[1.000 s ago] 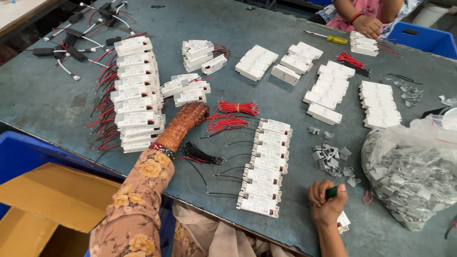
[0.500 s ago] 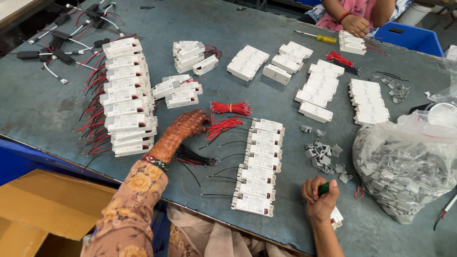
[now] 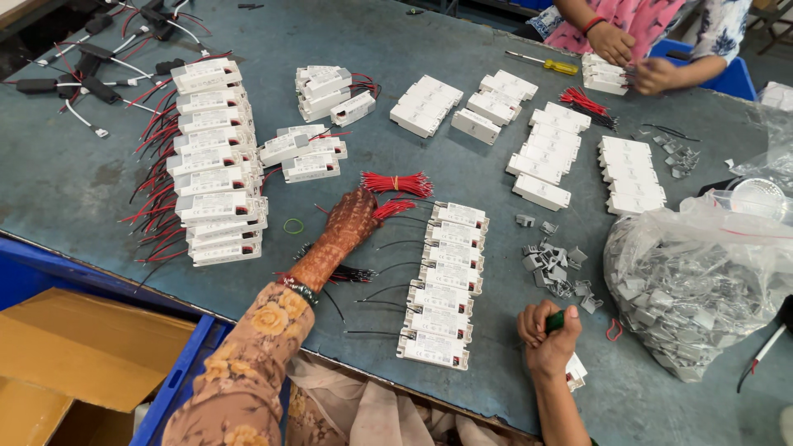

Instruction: The person attaches red and black wires to the terminals of white LED driver modules lined up on a workbench, using a green-handled screwdriver to tighten the terminal screws on each module one at a time, then sets completed modules aside and picks up the next one.

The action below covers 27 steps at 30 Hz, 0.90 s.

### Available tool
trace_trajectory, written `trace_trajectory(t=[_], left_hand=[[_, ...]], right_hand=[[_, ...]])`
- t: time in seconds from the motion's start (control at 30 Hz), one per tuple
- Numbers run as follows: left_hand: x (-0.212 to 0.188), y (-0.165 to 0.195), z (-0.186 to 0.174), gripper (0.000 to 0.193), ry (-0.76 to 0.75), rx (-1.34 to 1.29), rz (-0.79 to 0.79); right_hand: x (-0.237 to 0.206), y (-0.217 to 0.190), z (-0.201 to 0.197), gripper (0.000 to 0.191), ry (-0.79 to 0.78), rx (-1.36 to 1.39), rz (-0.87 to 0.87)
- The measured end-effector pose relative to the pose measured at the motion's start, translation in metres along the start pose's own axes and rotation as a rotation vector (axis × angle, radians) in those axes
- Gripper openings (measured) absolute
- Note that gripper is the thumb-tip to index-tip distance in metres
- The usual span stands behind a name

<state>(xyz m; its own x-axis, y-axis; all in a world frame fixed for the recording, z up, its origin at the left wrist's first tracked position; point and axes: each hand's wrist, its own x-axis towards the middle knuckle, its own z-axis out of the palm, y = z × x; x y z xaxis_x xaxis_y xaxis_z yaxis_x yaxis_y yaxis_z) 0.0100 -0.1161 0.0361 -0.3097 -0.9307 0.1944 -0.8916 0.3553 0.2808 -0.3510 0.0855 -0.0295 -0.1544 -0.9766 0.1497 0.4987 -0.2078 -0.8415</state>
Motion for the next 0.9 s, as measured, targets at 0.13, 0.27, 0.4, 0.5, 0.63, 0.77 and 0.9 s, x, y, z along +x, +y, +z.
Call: trace_trajectory(t=[0.13,0.27,0.4,0.5,0.63,0.77,0.9], left_hand=[[-0.012,-0.008,0.002,0.05,0.056,-0.053,0.057],[-0.022,-0.009,-0.003,0.043,0.053,0.028,0.097],[-0.032,-0.012,-0.009,0.033,0.01,-0.026,0.123],[-0.038,-0.013,-0.015,0.033,-0.073,0.002,0.104],[-0.033,-0.01,-0.031,0.046,0.031,0.103,0.194],[0.005,0.033,-0.029,0.058,0.121,-0.068,0.33],[0.053,0.098,-0.005,0.063,-0.183,-0.142,0.464]], right_hand=[[0.0,0.002,0.012,0.055,0.024,-0.197,-0.02],[0.002,-0.01,0.043,0.045,0.01,-1.04,-0.018],[-0.002,-0.022,0.09,0.029,-0.124,-1.171,-0.081],[-0.012,-0.03,0.12,0.023,-0.218,-1.346,-0.156],[-0.033,-0.042,0.142,0.035,-0.303,-1.463,-0.083],[-0.052,-0.048,0.149,0.062,-0.435,-1.492,-0.142],[-0.057,-0.038,0.151,0.062,-0.457,-1.575,-0.202]])
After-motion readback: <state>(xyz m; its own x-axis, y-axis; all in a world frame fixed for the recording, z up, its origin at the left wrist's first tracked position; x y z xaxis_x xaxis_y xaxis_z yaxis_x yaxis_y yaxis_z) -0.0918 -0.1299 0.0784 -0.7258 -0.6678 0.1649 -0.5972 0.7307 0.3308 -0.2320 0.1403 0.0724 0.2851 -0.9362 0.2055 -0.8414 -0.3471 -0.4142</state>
